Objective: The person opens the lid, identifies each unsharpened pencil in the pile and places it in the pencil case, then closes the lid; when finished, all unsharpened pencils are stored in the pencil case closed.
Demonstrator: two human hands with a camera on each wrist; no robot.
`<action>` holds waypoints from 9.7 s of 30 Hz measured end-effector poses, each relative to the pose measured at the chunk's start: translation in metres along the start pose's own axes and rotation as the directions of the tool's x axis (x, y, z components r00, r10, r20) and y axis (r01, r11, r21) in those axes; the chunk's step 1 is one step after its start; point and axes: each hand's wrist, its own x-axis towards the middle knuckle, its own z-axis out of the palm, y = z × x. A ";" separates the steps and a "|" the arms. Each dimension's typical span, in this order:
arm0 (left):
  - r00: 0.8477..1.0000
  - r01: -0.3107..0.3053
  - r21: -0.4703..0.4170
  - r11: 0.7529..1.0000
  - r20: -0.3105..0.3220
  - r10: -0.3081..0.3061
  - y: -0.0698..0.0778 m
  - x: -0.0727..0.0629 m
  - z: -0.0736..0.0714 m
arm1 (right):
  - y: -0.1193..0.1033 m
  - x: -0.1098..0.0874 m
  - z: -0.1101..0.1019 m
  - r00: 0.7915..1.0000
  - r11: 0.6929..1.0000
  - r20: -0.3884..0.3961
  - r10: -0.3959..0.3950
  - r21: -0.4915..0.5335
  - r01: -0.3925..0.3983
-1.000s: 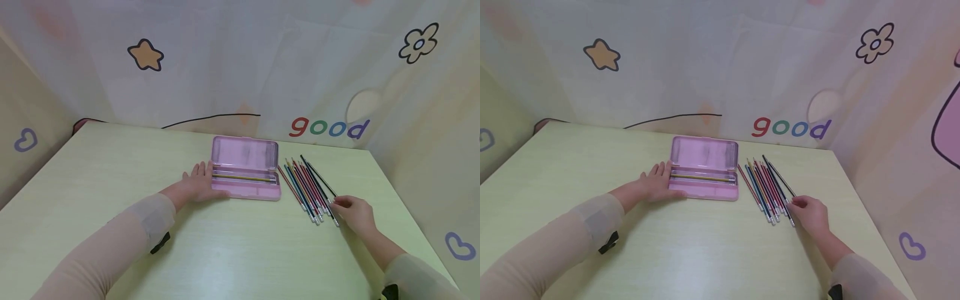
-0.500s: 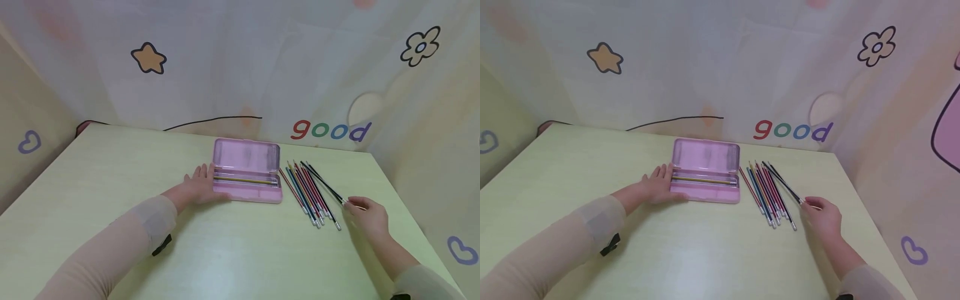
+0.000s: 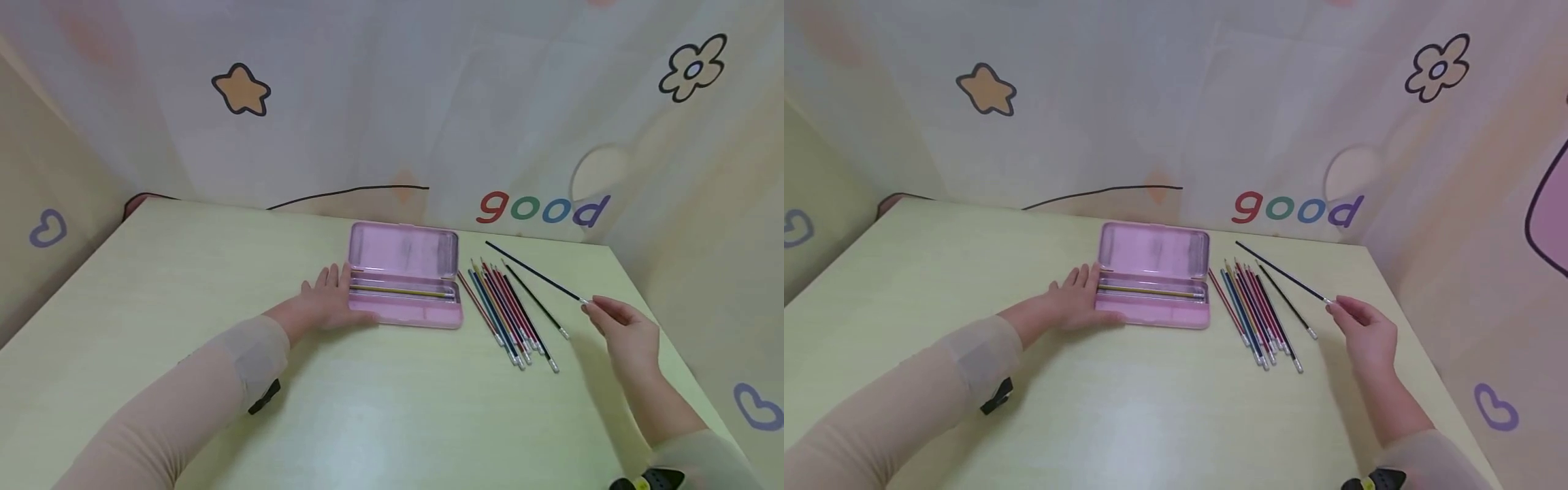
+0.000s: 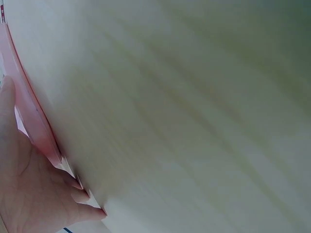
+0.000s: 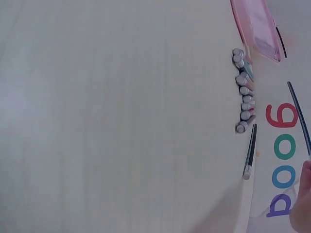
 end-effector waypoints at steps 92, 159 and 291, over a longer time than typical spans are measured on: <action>1.000 0.000 0.012 1.000 -0.001 0.000 0.001 -0.002 -0.003 | 0.016 0.017 0.160 0.923 0.809 0.370 0.101 -0.571 0.140; 0.999 -0.010 0.003 1.000 -0.031 0.010 0.000 0.001 0.000 | 0.030 -0.040 0.000 0.966 0.834 0.210 0.152 -0.552 -0.011; 1.000 -0.006 0.038 0.999 -0.016 0.006 -0.006 0.004 0.003 | 0.013 0.004 0.154 0.971 0.924 0.225 0.081 -0.382 0.011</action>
